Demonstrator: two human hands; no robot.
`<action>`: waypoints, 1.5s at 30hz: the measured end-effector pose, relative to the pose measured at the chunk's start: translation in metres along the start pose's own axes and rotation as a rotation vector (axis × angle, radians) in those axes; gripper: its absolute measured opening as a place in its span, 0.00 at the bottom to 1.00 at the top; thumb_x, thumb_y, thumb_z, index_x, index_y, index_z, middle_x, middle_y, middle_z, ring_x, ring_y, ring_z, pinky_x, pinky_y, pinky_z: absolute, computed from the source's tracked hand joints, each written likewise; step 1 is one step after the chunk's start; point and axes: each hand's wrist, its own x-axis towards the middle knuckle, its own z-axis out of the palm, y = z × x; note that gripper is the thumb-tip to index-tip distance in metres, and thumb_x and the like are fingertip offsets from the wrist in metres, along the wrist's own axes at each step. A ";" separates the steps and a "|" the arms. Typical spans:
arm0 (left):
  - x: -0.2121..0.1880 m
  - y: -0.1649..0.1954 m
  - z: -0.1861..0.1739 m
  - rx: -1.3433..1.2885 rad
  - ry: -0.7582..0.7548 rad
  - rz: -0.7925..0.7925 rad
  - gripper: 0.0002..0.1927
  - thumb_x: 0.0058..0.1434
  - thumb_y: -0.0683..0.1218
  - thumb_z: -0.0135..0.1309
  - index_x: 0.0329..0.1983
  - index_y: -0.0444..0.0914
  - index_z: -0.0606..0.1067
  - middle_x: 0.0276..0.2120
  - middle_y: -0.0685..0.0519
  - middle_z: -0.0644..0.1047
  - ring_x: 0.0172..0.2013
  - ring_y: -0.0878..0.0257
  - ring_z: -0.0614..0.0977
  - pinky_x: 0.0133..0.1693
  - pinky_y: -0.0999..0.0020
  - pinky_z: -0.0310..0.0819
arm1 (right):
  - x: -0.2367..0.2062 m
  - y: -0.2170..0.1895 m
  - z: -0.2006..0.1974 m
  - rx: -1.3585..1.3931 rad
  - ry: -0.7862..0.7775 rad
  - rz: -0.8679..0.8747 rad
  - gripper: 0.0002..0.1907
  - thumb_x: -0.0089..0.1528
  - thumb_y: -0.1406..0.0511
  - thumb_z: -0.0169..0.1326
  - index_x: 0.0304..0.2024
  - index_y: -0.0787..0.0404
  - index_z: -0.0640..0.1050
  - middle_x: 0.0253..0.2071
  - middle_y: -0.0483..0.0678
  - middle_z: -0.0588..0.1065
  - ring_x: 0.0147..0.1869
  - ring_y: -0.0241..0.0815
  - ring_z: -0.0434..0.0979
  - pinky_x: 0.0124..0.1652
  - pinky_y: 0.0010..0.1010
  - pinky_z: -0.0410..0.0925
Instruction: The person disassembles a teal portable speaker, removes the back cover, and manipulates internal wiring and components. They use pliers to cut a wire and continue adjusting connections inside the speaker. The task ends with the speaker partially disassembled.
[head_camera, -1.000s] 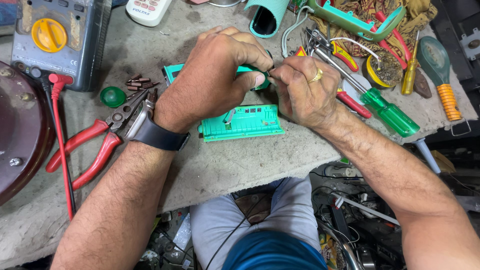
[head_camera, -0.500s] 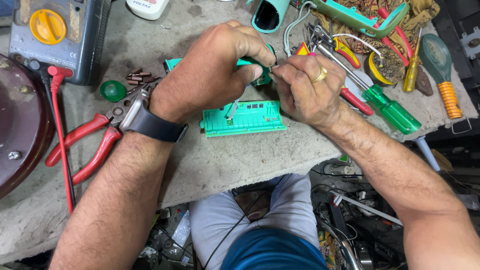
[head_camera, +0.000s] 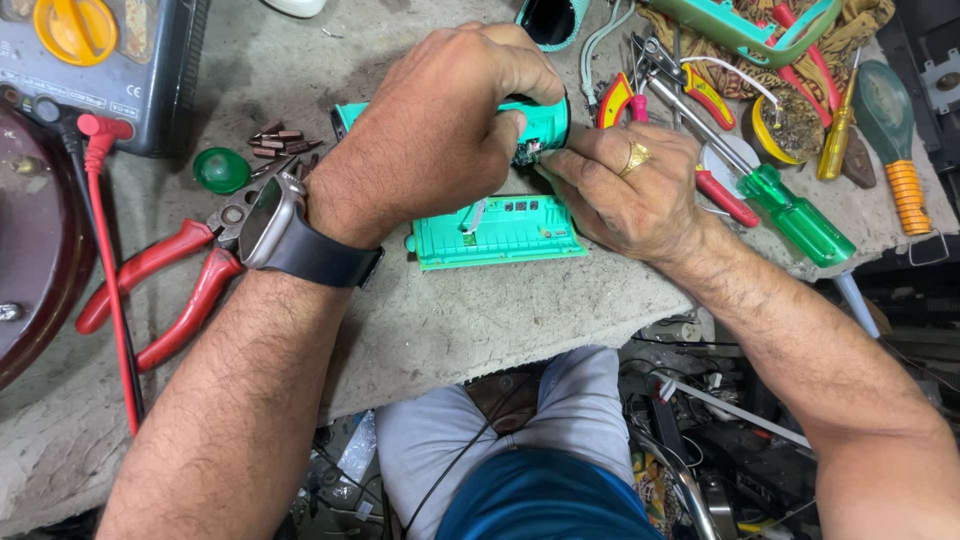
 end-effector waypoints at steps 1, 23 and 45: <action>0.000 0.000 0.000 0.010 0.003 0.004 0.15 0.55 0.32 0.55 0.44 0.38 0.80 0.43 0.46 0.79 0.48 0.43 0.80 0.47 0.50 0.74 | 0.000 0.001 0.000 0.001 -0.001 -0.005 0.15 0.60 0.73 0.70 0.47 0.64 0.80 0.47 0.50 0.79 0.35 0.42 0.77 0.32 0.34 0.68; 0.001 0.001 0.007 0.165 -0.063 0.090 0.06 0.54 0.39 0.65 0.34 0.39 0.80 0.49 0.49 0.76 0.52 0.49 0.77 0.49 0.55 0.75 | -0.005 0.004 0.006 -0.065 -0.035 0.047 0.12 0.62 0.73 0.65 0.48 0.63 0.81 0.47 0.47 0.77 0.39 0.41 0.78 0.36 0.34 0.70; 0.008 0.014 0.010 0.246 -0.076 0.056 0.04 0.57 0.40 0.64 0.34 0.41 0.81 0.48 0.53 0.74 0.51 0.53 0.77 0.44 0.57 0.77 | -0.015 0.010 -0.001 0.105 0.046 0.153 0.13 0.66 0.70 0.73 0.43 0.62 0.78 0.40 0.47 0.76 0.39 0.42 0.80 0.35 0.31 0.72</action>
